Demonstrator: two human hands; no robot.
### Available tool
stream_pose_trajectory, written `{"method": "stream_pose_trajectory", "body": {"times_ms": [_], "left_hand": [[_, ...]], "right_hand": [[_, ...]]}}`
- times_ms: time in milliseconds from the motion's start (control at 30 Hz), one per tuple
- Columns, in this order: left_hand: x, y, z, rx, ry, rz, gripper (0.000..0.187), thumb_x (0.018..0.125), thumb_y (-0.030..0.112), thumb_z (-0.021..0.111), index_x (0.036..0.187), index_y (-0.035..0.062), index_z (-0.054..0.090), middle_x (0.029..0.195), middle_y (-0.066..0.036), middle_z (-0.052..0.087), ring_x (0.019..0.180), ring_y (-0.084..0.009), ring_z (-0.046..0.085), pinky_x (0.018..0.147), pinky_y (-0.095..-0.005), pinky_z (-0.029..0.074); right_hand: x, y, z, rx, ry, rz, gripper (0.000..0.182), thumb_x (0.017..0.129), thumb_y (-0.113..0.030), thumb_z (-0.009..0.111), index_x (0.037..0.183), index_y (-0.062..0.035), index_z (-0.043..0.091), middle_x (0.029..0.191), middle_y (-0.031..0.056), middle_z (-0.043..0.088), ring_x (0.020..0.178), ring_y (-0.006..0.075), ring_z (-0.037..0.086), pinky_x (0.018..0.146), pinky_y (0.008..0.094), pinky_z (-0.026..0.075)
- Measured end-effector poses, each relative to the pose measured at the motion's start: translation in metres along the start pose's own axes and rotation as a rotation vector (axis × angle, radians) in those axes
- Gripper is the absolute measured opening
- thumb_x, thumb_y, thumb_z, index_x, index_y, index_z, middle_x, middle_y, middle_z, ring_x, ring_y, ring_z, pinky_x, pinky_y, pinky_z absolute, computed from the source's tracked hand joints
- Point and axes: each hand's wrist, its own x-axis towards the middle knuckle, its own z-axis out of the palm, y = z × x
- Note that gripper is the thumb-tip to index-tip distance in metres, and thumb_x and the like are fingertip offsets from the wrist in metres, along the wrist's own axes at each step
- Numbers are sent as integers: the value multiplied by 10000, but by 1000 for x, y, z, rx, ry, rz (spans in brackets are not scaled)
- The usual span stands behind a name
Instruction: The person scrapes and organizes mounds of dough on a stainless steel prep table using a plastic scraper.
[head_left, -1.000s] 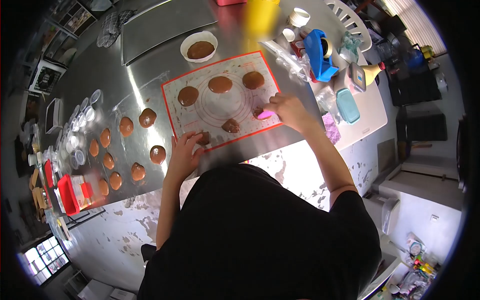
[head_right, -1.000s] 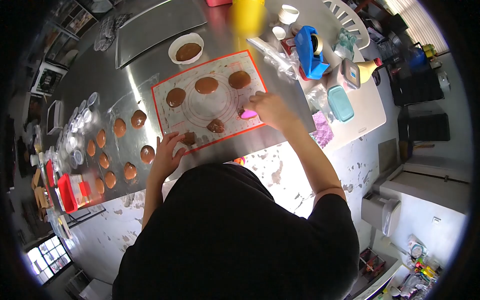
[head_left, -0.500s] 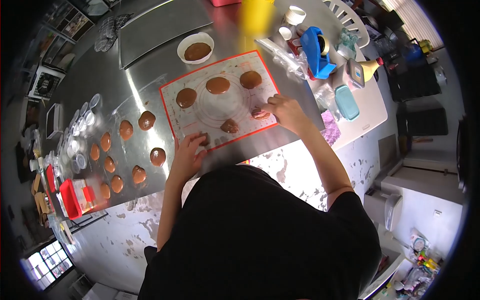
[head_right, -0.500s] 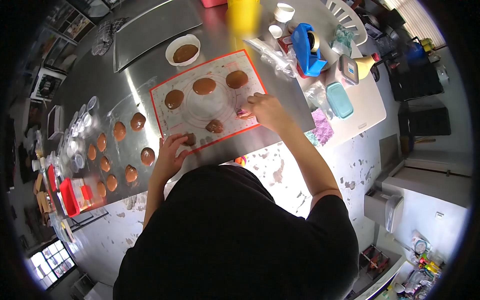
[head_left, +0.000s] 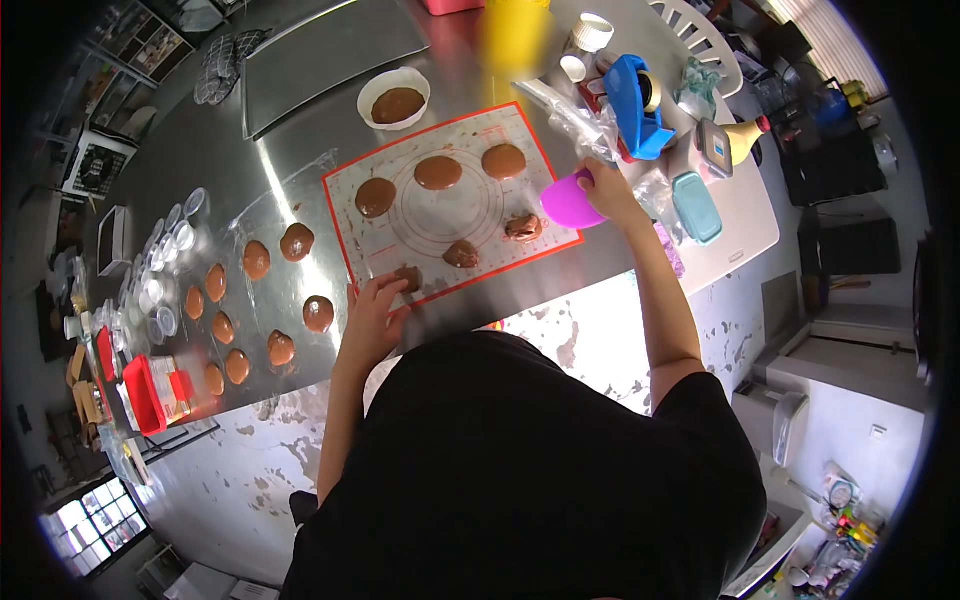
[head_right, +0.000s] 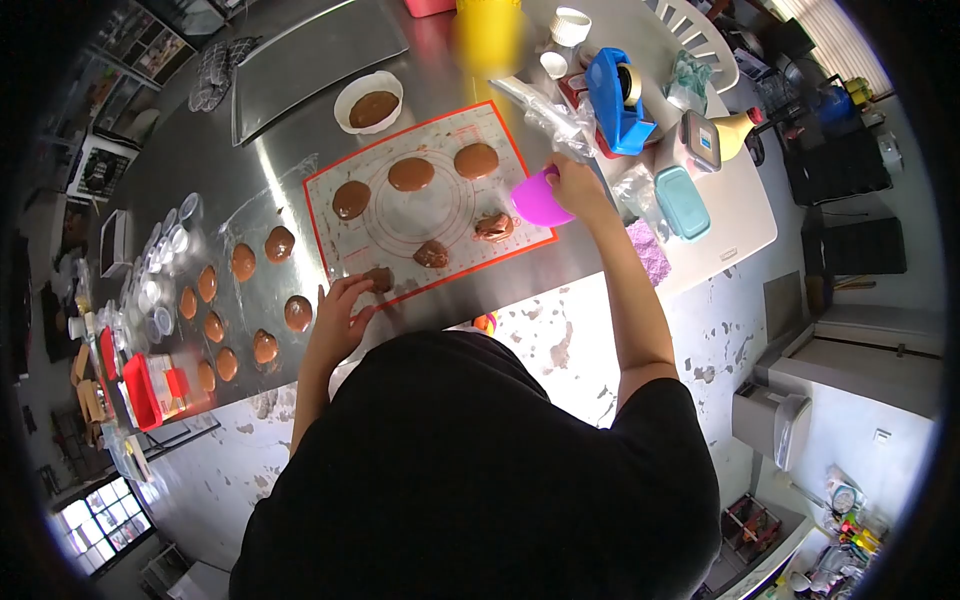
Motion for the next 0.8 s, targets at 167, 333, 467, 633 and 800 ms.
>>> {"method": "stream_pose_trajectory", "body": {"times_ms": [167,333,467,633,800], "left_hand": [[-2,3,1,33,20,-23,374,787,136,622,1153,103,547,1202,-100,503,1152,-302,467,1031,-581,211],[-7,2,4,21,23,-37,377,789,133,617,1157,104,544,1207,-102,499,1151,-300,466,1034,-582,206],[-7,1,7,25,32,-22,375,788,131,618,1155,103,545,1201,-108,501,1144,-302,470,1035,-574,208],[-8,1,8,-6,42,-19,365,804,146,619,1161,126,546,1218,-87,500,1164,-309,460,1021,-610,187],[-13,2,2,10,63,-52,371,797,140,618,1160,119,542,1208,-90,502,1148,-304,471,1024,-612,188]], "right_hand": [[5,11,26,-20,-34,57,177,795,-137,566,959,-82,602,896,178,645,864,354,618,776,440,477],[15,-9,40,-103,-69,137,183,785,-125,554,957,-90,604,902,175,647,884,351,616,788,444,478],[27,-33,46,-182,-49,-51,149,784,-118,573,924,-85,609,855,162,644,827,355,616,739,451,478],[44,-57,49,-205,-164,-256,145,784,-99,573,924,-78,599,869,155,641,824,343,614,698,448,469],[61,-68,59,-122,-362,-675,129,773,-75,573,899,-82,597,853,117,623,862,305,586,720,407,456]]}}
